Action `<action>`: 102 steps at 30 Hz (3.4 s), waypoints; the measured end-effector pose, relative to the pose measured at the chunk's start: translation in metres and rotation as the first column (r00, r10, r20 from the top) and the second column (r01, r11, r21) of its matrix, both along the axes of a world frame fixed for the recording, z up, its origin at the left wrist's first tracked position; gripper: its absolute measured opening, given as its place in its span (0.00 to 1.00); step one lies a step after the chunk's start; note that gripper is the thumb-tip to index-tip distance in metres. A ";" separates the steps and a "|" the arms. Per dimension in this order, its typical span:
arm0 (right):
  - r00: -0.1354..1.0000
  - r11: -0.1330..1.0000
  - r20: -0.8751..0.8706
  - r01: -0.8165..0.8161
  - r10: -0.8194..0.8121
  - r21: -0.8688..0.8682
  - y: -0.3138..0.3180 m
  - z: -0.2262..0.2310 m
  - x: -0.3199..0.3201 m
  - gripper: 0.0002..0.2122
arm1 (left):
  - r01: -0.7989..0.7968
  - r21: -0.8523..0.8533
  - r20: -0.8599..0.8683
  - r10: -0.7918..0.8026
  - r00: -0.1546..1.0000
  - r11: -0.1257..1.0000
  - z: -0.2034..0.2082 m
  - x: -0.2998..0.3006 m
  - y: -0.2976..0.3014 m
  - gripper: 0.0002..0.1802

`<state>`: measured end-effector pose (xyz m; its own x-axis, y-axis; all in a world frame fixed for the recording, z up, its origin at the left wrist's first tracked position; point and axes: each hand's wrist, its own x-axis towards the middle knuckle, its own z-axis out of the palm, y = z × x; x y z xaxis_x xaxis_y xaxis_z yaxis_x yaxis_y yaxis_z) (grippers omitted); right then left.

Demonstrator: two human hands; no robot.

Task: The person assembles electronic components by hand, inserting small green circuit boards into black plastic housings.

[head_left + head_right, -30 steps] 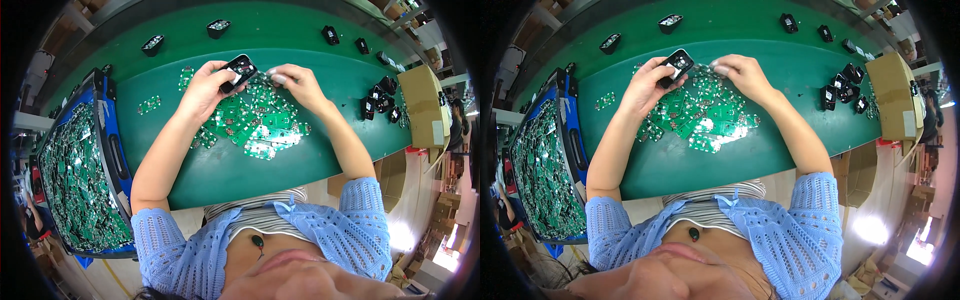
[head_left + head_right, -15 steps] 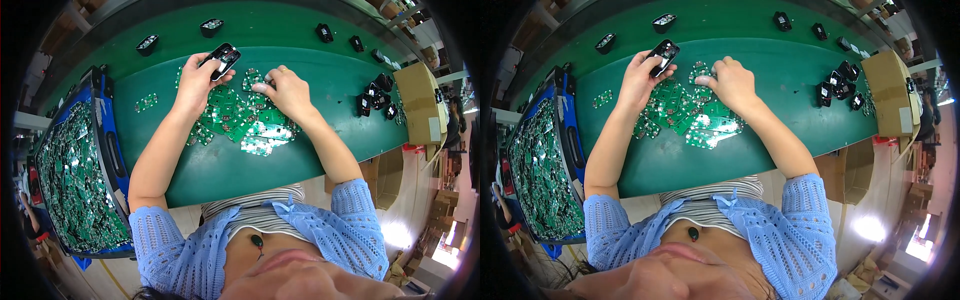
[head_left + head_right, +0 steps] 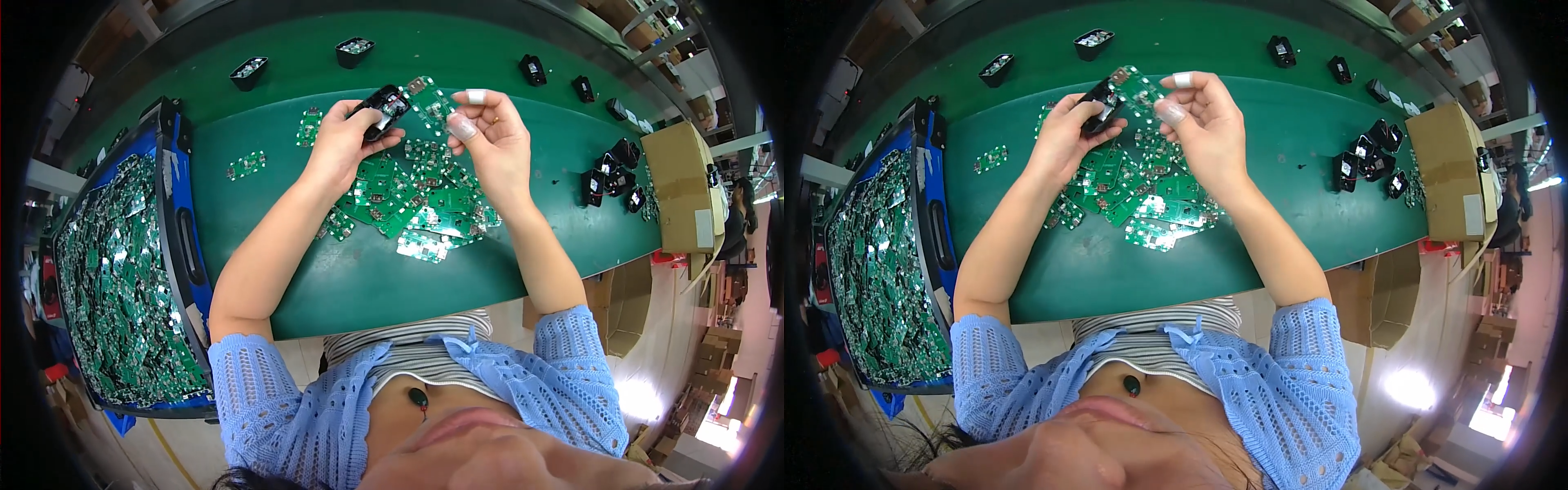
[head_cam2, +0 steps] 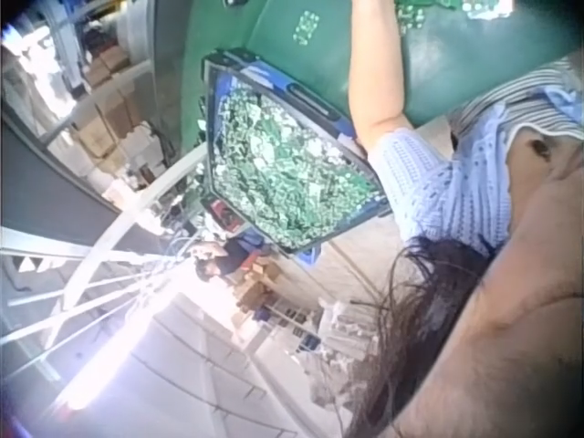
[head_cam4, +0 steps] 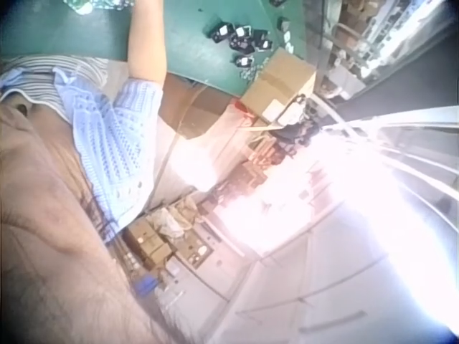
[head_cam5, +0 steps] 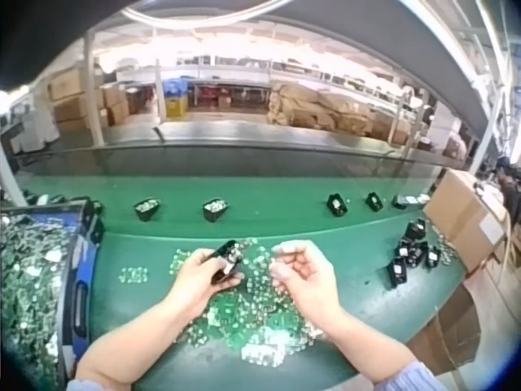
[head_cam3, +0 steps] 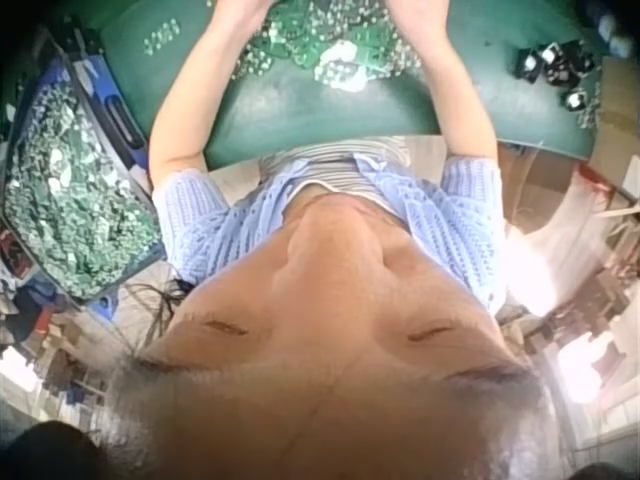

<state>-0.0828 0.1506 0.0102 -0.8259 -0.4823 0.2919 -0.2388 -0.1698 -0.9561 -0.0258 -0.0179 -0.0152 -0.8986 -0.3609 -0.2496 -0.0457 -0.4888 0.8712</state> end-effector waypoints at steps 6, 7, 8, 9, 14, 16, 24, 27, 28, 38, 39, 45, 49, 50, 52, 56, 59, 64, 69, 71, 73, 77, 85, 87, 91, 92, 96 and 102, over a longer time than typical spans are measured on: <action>0.999 0.999 0.019 -0.033 0.032 0.024 -0.014 0.006 -0.001 0.12 | 0.027 -0.017 -0.009 -0.027 1.000 0.999 0.003 0.001 0.005 0.12; 0.999 0.999 0.027 -0.029 0.029 0.032 -0.015 0.005 -0.002 0.12 | 0.027 -0.018 -0.010 -0.027 1.000 0.999 0.003 0.001 0.005 0.12; 0.999 0.999 0.026 -0.030 0.029 0.031 -0.015 0.005 -0.003 0.12 | 0.032 -0.022 -0.018 -0.032 0.999 0.999 0.003 0.001 0.006 0.12; 0.999 0.999 0.031 -0.022 0.021 0.039 -0.015 0.004 -0.005 0.11 | 0.038 -0.025 -0.025 -0.038 0.999 0.999 0.003 0.001 0.006 0.12; 0.999 0.997 0.043 -0.016 0.013 0.072 -0.017 0.000 -0.008 0.11 | 0.040 -0.028 -0.028 -0.041 0.999 0.999 0.003 0.002 0.005 0.12; 0.999 0.995 0.047 -0.007 0.003 0.095 -0.019 -0.001 -0.008 0.11 | 0.045 -0.031 -0.024 -0.046 0.999 0.999 0.005 0.003 0.007 0.12; 0.999 0.968 0.041 -0.005 -0.006 0.250 -0.017 -0.003 -0.009 0.12 | 0.002 -0.104 -0.161 -0.019 0.987 0.995 0.005 0.003 0.016 0.13; 0.960 0.933 -0.279 0.128 -0.031 0.335 -0.017 -0.003 -0.001 0.13 | 0.028 -0.177 -0.088 -0.044 0.995 0.984 0.007 0.007 0.015 0.14; 0.837 0.906 -0.543 0.283 -0.073 0.314 -0.018 -0.003 0.001 0.13 | 0.025 -0.162 -0.071 -0.037 0.997 0.987 0.008 0.007 0.015 0.13; 0.667 0.915 -0.744 0.320 -0.035 0.244 -0.020 -0.003 -0.009 0.03 | -0.205 -0.670 -0.277 0.015 0.961 0.714 0.010 0.011 0.014 0.13; 0.668 0.915 -0.744 0.320 -0.034 0.246 -0.019 -0.001 -0.010 0.03 | -0.308 -0.770 -0.362 0.016 0.932 0.558 0.010 0.011 0.014 0.11; 0.505 0.891 -0.860 0.357 0.069 0.281 -0.017 0.015 -0.010 0.03 | -0.443 -0.766 -0.503 -0.004 0.865 0.465 0.014 0.012 0.016 0.06; 0.480 0.888 -0.868 0.335 0.127 0.315 -0.015 0.017 -0.010 0.04 | -0.402 -0.788 -0.463 -0.018 0.886 0.466 0.016 0.015 0.020 0.06; 0.486 0.887 -0.862 0.325 0.141 0.328 -0.015 0.017 -0.011 0.04 | -0.401 -0.788 -0.462 -0.018 0.887 0.467 0.014 0.013 0.018 0.06; 0.607 0.902 -0.787 0.271 0.111 0.336 -0.015 0.016 -0.007 0.04 | -0.499 -0.791 -0.552 -0.060 0.831 0.354 0.012 0.010 0.013 0.05; 0.703 0.941 -0.710 0.205 0.050 0.269 -0.014 0.007 -0.007 0.05 | 0.019 -0.441 -0.175 -0.107 0.979 0.897 0.019 0.015 0.017 0.05; 0.689 0.953 -0.723 0.183 0.051 0.242 -0.013 0.004 -0.008 0.05 | 0.134 -0.288 -0.122 -0.175 0.977 0.948 0.021 0.016 0.015 0.06; 0.714 0.952 -0.699 0.189 0.035 0.240 -0.010 0.007 -0.009 0.06 | 0.020 -0.486 -0.231 -0.150 0.961 0.874 0.030 0.018 0.021 0.14; 0.662 0.955 -0.747 0.184 0.055 0.233 -0.008 0.003 -0.009 0.07 | -0.248 -0.736 -0.339 -0.027 0.940 0.631 0.019 0.016 0.020 0.18; 0.590 0.952 -0.806 0.216 0.049 0.216 -0.008 0.001 -0.010 0.07 | -0.255 -0.728 -0.341 -0.015 0.940 0.636 0.020 0.016 0.022 0.17; 0.583 0.950 -0.810 0.214 0.061 0.225 -0.007 0.001 -0.010 0.08 | -0.262 -0.721 -0.343 -0.003 0.939 0.641 0.021 0.017 0.023 0.17; 0.553 0.946 -0.827 0.207 0.098 0.250 -0.005 0.002 -0.011 0.08 | -0.265 -0.737 -0.344 -0.009 0.939 0.621 0.020 0.017 0.023 0.17; 0.478 0.942 -0.871 0.224 0.117 0.250 -0.004 0.007 -0.010 0.07 | -0.210 -0.713 -0.298 -0.017 0.954 0.669 0.021 0.018 0.023 0.16; 0.441 0.944 -0.889 0.227 0.121 0.241 -0.003 0.008 -0.009 0.07 | -0.224 -0.714 -0.323 -0.029 0.946 0.664 0.022 0.019 0.024 0.16; 0.483 0.948 -0.862 0.178 0.150 0.265 -0.001 0.008 -0.009 0.07 | -0.212 -0.708 -0.320 -0.040 0.946 0.674 0.025 0.022 0.026 0.16; 0.535 0.951 -0.828 0.134 0.168 0.279 0.000 0.008 -0.010 0.07 | -0.204 -0.721 -0.310 -0.046 0.950 0.662 0.026 0.023 0.026 0.15; 0.698 0.956 -0.700 0.079 0.149 0.282 0.001 0.011 -0.009 0.06 | -0.244 -0.747 -0.397 -0.120 0.910 0.619 0.028 0.023 0.026 0.15; 0.837 0.928 -0.511 0.012 0.195 0.373 0.002 0.016 -0.004 0.07 | -0.367 -0.843 -0.460 -0.176 0.870 0.392 0.034 0.030 0.031 0.15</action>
